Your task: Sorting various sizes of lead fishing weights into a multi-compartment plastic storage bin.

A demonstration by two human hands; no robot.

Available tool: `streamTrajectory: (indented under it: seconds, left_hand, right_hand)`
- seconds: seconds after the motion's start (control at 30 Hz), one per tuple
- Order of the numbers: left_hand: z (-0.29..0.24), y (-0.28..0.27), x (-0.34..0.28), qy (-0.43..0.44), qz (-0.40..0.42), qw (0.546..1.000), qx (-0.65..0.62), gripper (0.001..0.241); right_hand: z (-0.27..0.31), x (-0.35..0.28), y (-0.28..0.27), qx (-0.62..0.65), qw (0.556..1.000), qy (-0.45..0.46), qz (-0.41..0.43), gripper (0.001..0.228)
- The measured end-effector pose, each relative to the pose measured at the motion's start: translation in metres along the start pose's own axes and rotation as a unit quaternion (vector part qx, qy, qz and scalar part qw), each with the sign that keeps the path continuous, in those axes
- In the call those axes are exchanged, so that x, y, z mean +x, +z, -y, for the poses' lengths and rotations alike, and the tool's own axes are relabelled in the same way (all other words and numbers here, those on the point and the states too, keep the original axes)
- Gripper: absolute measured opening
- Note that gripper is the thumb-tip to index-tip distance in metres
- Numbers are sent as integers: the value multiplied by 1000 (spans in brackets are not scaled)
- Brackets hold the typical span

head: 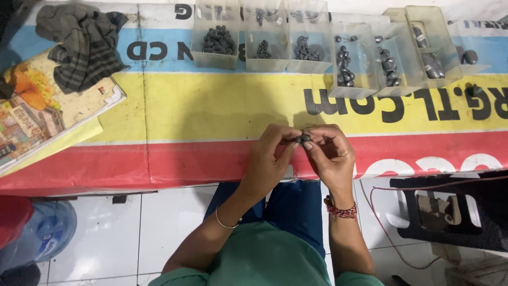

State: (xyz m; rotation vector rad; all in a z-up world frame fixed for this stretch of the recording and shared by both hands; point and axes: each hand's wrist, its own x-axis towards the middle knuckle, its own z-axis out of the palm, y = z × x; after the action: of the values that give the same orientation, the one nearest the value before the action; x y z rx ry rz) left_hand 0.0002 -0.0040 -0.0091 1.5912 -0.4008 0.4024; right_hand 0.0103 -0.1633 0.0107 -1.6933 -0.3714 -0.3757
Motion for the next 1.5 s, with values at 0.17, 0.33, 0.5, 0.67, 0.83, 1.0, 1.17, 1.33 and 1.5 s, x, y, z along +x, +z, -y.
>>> streamTrajectory:
  seconds: [0.17, 0.33, 0.5, 0.67, 0.83, 1.0, 1.17, 1.33, 1.5]
  left_hand:
    - [-1, 0, -1, 1, 22, 999, 27, 23]
    - [-1, 1, 0, 8, 31, 998, 48, 20]
    - [-10, -1, 4, -2, 55, 996, 66, 19]
    - [-6, -1, 1, -3, 65, 996, 67, 18]
    - [-4, 0, -1, -6, 64, 995, 81, 18]
    - [-11, -1, 1, -18, 65, 992, 102, 13]
    - [-2, 0, -1, -14, 54, 995, 78, 16]
    - [-1, 0, 0, 1, 18, 999, 50, 18]
    - [-1, -1, 0, -13, 27, 998, 50, 21]
  right_hand:
    - [-4, -2, 0, 17, 1000, -9, 10, 23]
    - [-6, 0, 0, 14, 999, -35, 21, 20]
    - [-1, 3, -1, 14, 999, -42, 21, 16]
    - [2, 32, -29, -109, 992, -67, 12, 13]
    - [-11, 99, -71, -276, 945, -172, 35, 12]
    - [-34, 142, -97, -387, 890, -232, 58, 21]
    - [-19, 115, -83, -313, 933, -180, 19, 16]
    - [14, 65, -46, -217, 974, -46, 47, 10]
    - [11, 39, -31, -224, 948, -102, 201, 21]
